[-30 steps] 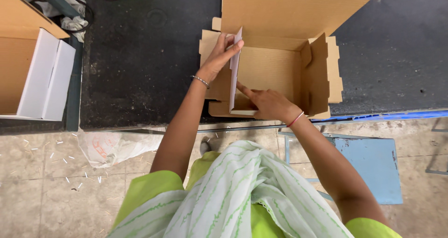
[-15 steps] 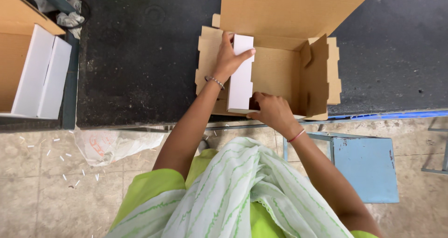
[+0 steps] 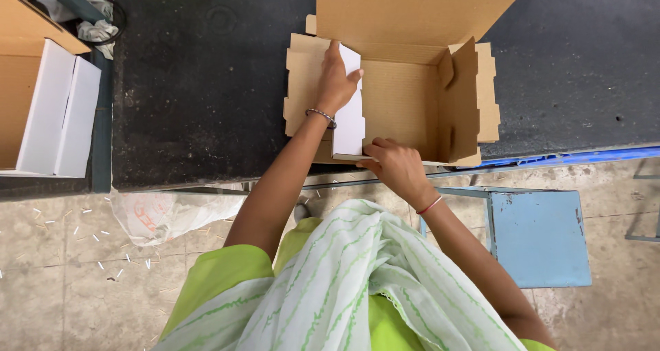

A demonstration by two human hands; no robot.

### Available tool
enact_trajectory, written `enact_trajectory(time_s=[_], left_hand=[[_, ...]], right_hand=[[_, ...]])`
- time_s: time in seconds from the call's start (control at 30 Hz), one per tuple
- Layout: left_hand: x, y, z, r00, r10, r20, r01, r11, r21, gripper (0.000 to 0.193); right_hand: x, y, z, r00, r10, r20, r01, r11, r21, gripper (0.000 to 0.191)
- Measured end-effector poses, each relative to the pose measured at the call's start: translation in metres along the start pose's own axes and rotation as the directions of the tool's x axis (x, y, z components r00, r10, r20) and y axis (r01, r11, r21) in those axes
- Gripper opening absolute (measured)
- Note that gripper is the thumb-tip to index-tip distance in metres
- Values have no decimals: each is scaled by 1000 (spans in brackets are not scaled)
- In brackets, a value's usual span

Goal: The person folds flat cardboard blanks into open boxes on a workbench, creasing the sides and locking the corners by hand. They insert white cardboard liners into the folded boxes and place plastic-wrapped square products inside, stacking finished boxes nearby.

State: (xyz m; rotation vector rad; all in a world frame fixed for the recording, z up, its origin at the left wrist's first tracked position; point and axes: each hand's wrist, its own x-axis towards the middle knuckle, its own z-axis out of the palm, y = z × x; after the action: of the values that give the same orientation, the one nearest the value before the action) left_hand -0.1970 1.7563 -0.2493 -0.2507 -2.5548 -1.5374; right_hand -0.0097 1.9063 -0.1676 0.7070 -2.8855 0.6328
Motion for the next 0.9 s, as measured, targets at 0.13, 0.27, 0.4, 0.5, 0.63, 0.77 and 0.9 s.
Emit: enact_trajectory(time_s=[0.13, 0.27, 0.4, 0.5, 0.63, 0.77, 0.9], left_hand=[[1, 12, 1, 997, -79, -1, 78, 990, 114, 85], [0, 16, 4, 995, -101, -19, 103, 970, 222, 86], [-3, 13, 19, 985, -87, -150, 113, 977, 182, 87], [-5, 14, 26, 970, -1, -242, 48, 981, 189, 84], [-51, 16, 11, 990, -75, -121, 86, 992, 94, 84], [-127, 44, 2, 983, -52, 174, 68, 994, -89, 31], [-112, 71, 20, 837, 516, 182, -537, 838, 96, 43]], right_hand=[[0, -10, -8, 985, 174, 11, -174, 978, 114, 26], [12, -20, 0, 961, 240, -140, -218, 963, 159, 37], [38, -21, 35, 969, 232, -82, -226, 971, 83, 55], [43, -2, 46, 958, 284, -47, -287, 955, -69, 47], [19, 52, 17, 905, 426, 18, -420, 898, -134, 39], [-3, 93, -14, 914, 370, -168, -393, 909, -138, 31], [-6, 97, -21, 921, 333, -202, -357, 929, -99, 21]])
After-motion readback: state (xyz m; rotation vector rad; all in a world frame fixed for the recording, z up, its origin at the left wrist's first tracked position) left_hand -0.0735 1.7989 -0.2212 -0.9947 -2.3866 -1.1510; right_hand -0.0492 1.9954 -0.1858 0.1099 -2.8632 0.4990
